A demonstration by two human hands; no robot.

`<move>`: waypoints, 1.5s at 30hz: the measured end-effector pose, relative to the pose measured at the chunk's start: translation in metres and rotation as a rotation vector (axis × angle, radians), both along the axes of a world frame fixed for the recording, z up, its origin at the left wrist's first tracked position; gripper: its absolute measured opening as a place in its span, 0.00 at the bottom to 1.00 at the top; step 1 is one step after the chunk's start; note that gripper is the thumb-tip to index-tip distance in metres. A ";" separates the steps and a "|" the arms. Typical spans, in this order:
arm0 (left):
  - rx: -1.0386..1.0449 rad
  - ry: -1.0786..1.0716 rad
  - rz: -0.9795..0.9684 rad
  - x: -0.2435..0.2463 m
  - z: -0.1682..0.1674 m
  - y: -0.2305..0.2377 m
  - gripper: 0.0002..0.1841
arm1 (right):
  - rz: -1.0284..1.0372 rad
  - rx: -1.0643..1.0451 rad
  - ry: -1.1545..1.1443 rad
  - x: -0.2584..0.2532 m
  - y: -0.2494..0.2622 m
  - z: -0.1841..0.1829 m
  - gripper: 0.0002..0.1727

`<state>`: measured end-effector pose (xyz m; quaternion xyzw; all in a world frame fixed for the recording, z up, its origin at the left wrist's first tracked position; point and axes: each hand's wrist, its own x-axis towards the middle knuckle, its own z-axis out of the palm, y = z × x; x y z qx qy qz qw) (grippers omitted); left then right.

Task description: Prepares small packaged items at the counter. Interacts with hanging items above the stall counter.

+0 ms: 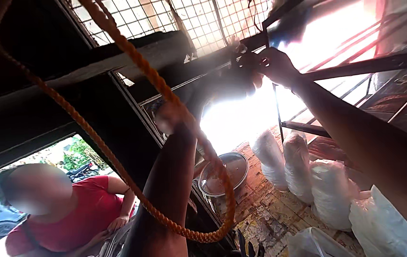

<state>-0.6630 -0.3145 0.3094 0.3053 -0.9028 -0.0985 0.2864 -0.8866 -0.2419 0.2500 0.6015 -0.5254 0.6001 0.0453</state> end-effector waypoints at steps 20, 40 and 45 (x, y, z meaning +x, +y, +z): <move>0.010 0.027 -0.124 0.014 0.008 -0.030 0.17 | -0.045 0.091 0.052 0.021 0.017 0.030 0.23; 0.073 -0.396 0.052 -0.025 0.052 0.039 0.07 | 0.141 0.210 0.168 0.042 0.025 0.043 0.17; -0.011 -0.441 -0.069 -0.019 0.052 0.025 0.04 | 0.150 0.229 0.215 0.039 0.020 0.049 0.14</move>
